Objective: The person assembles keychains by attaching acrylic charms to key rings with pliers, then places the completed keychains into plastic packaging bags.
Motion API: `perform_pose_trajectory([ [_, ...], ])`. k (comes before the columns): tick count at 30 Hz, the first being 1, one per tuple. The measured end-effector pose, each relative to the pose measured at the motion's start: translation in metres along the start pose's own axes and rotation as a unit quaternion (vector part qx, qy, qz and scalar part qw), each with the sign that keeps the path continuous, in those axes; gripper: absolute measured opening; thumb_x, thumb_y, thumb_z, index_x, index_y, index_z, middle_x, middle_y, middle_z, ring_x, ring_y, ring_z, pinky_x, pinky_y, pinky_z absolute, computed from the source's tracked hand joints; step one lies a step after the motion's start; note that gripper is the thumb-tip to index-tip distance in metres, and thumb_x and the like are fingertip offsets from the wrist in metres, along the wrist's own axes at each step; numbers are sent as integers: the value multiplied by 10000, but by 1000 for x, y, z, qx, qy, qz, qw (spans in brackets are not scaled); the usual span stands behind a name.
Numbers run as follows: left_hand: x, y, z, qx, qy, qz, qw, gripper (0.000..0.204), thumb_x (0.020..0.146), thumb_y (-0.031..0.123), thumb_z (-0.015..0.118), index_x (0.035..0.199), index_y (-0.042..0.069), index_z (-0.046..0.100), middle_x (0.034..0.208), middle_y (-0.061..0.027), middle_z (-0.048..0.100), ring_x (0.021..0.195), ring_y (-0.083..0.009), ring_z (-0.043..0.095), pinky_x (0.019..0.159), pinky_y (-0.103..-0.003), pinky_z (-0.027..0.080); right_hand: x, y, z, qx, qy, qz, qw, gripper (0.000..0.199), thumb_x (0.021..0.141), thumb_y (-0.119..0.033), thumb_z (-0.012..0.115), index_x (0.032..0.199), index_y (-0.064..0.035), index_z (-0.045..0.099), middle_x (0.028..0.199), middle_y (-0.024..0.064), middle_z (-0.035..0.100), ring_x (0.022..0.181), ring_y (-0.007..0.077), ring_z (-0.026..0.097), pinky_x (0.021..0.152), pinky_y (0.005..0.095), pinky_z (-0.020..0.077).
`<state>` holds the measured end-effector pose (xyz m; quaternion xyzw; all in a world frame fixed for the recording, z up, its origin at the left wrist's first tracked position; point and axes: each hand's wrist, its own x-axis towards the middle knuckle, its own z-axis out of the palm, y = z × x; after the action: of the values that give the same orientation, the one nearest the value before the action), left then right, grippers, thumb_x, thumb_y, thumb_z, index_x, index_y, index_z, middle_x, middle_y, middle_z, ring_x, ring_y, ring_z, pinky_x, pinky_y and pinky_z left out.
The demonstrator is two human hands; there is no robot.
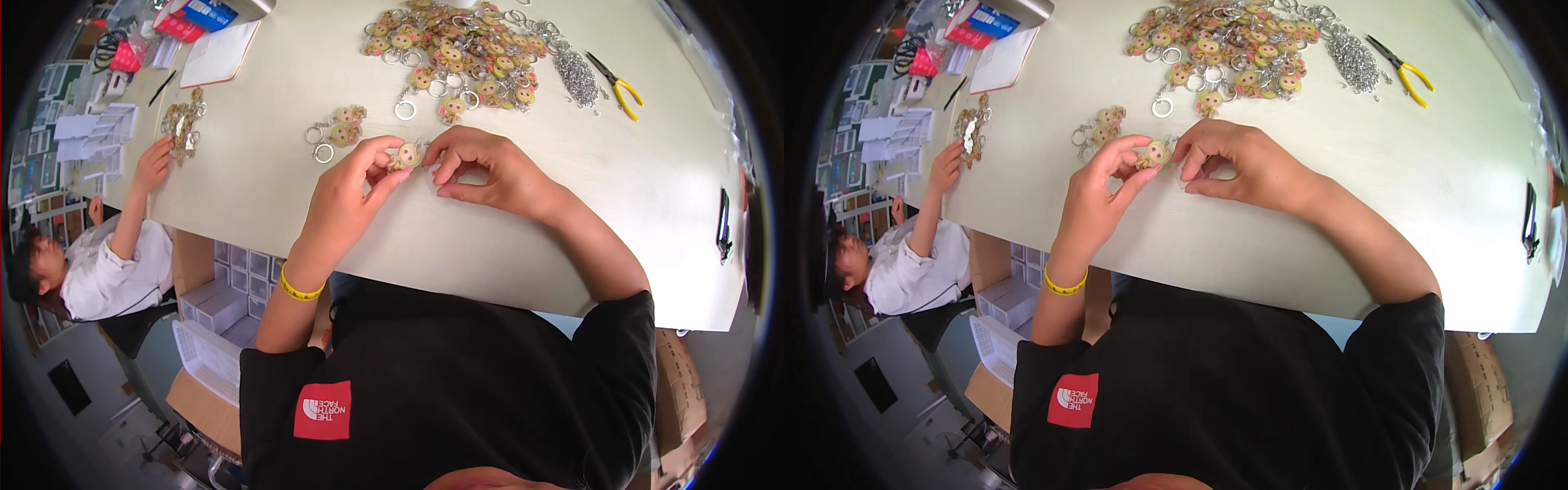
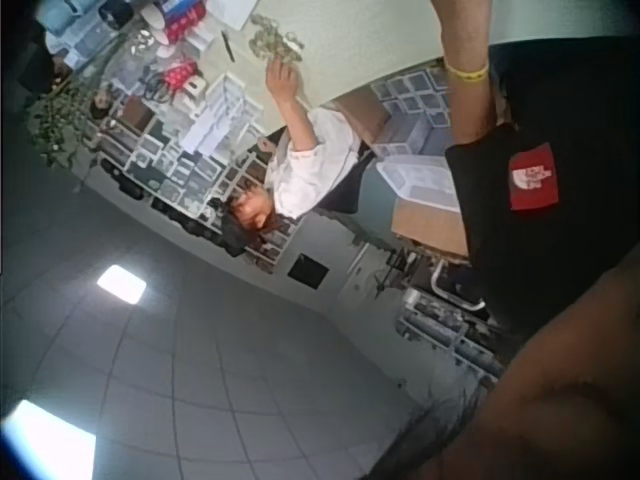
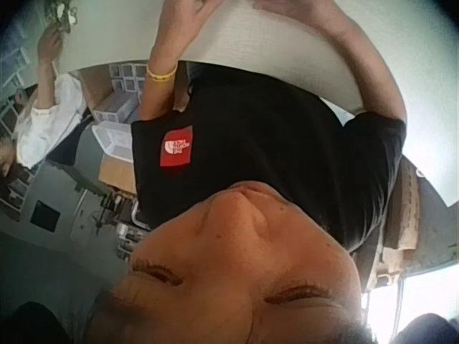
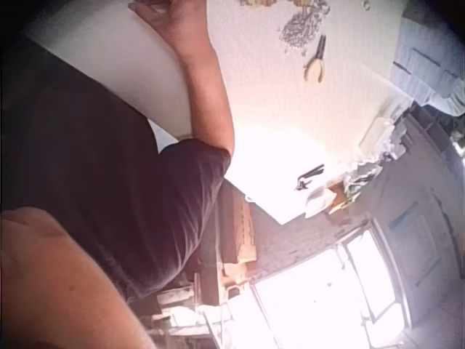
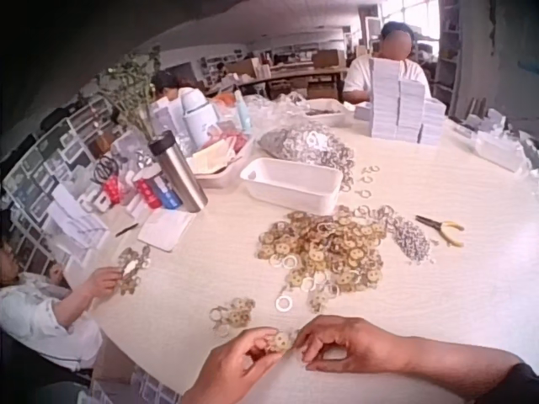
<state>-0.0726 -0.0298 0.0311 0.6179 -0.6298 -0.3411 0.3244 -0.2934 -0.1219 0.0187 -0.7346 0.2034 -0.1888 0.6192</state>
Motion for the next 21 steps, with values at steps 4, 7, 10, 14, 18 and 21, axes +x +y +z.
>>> perform_pose_trajectory([
  [4,-22,-9,2,41,-11,-79,996,345,859,88,736,1182,54,621,967,-84,648,821,-157,631,753,-291,509,-1,-1,10,-40,28,-9,999,155,794,111,703,862,-7,627,1150,98,569,1039,197,618,918,307,562],
  [7,-29,-13,3,201,50,117,971,375,816,112,763,1161,60,628,964,-73,624,872,-219,602,750,-341,504,-1,11,21,-65,32,-44,996,148,787,100,718,839,-12,635,1119,91,575,1011,199,626,865,295,561],
  [10,-32,-15,7,200,101,140,964,398,750,118,795,1099,48,619,933,-61,586,869,-253,568,748,-373,487,0,11,26,-118,27,-84,989,122,815,56,713,871,-11,628,1089,79,576,912,192,652,773,297,583],
  [14,-33,-26,17,131,101,170,971,318,736,56,788,1019,27,646,928,-62,595,847,-246,584,725,-363,491,5,11,31,-134,17,-92,987,126,805,53,724,872,-16,642,1061,76,587,868,198,659,704,298,568],
  [18,-32,-35,18,81,103,192,973,180,738,4,759,895,-2,669,920,-67,613,813,-239,608,682,-344,508,2,7,32,-174,1,-51,983,145,764,86,745,850,-19,692,1065,81,590,907,195,640,740,292,560],
  [21,-31,-39,19,59,109,209,970,153,740,-4,746,873,-13,670,922,-68,624,810,-234,624,665,-331,524,1,2,36,-206,4,-46,978,155,759,90,745,856,-21,699,1046,79,587,890,194,642,731,293,557],
])
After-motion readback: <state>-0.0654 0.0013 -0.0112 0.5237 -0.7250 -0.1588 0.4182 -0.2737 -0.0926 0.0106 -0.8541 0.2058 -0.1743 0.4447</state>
